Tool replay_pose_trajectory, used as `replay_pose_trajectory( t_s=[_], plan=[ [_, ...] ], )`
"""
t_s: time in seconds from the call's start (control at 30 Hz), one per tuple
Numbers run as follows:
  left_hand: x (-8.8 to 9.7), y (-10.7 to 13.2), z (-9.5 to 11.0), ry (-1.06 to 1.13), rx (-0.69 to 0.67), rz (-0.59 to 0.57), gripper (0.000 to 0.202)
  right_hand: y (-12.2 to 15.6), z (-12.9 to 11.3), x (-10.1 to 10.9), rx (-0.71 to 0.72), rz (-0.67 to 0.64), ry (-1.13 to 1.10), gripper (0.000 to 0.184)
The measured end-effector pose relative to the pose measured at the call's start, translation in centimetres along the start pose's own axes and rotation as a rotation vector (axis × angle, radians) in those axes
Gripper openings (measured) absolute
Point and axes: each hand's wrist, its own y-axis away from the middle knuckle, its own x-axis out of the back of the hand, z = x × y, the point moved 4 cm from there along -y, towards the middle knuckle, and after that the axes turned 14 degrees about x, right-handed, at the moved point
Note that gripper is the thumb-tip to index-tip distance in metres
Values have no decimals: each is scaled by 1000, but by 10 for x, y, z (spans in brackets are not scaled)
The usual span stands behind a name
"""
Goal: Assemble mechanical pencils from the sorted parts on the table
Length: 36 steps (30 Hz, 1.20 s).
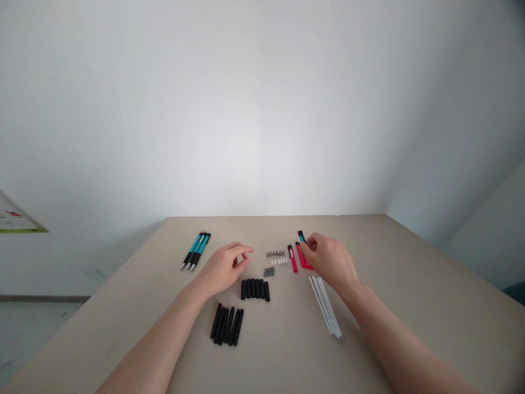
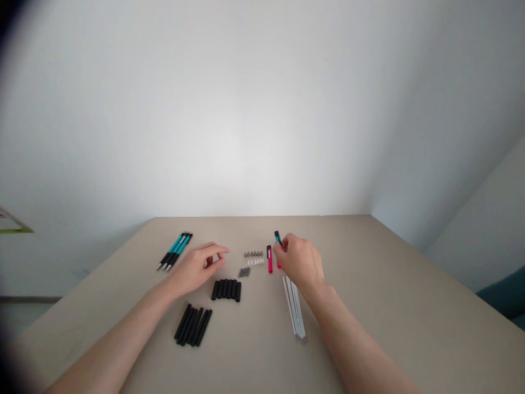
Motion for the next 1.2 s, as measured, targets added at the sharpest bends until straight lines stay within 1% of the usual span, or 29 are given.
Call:
replay_pose_trajectory(
  t_s=[0.03,0.1,0.13,0.17,0.23,0.27,0.37,0.5,0.57,0.6,0.63,0.7,0.73,0.77,0.83,0.93,1.1,1.2],
  plan=[
    [0,1,3,18,-5,3,30,2,-8,-1,78,23,-45,22],
    [0,2,7,50,-21,8,47,6,-25,-6,237,18,-150,19],
    [1,3,9,62,-31,4,52,8,-33,-9,322,10,-190,19],
    [1,3,10,72,-42,-4,53,11,-40,-11,404,-2,-230,18],
    [0,4,13,84,-64,-39,46,16,-50,-13,516,-16,-299,16],
    [0,4,14,88,-72,-58,40,17,-53,-14,550,-22,-328,15],
    [-1,4,15,92,-84,-84,26,20,-56,-16,591,-27,-383,14],
    [0,4,18,71,-99,-64,15,21,-57,-15,613,-24,-407,14],
    [1,4,19,51,-108,-58,11,20,-56,-13,600,-12,-390,19],
    [2,4,19,42,-108,-49,10,19,-53,-11,565,5,-359,22],
    [3,4,19,36,-105,-35,10,17,-48,-8,504,28,-313,26],
    [5,5,18,31,-95,3,11,12,-33,-2,323,55,-188,27],
    [6,5,17,31,-90,19,11,11,-25,0,222,39,-123,26],
    [6,5,17,30,-86,28,12,9,-18,1,149,-9,-74,24],
    [6,5,17,28,-83,32,13,8,-7,1,68,-116,-4,22],
    [5,5,17,24,-83,30,13,9,0,-4,54,-233,53,21],
    [5,4,17,21,-74,28,11,12,0,-11,50,-325,75,18],
    [5,4,18,19,-74,25,10,14,-3,-12,50,-363,78,18]
  ],
)
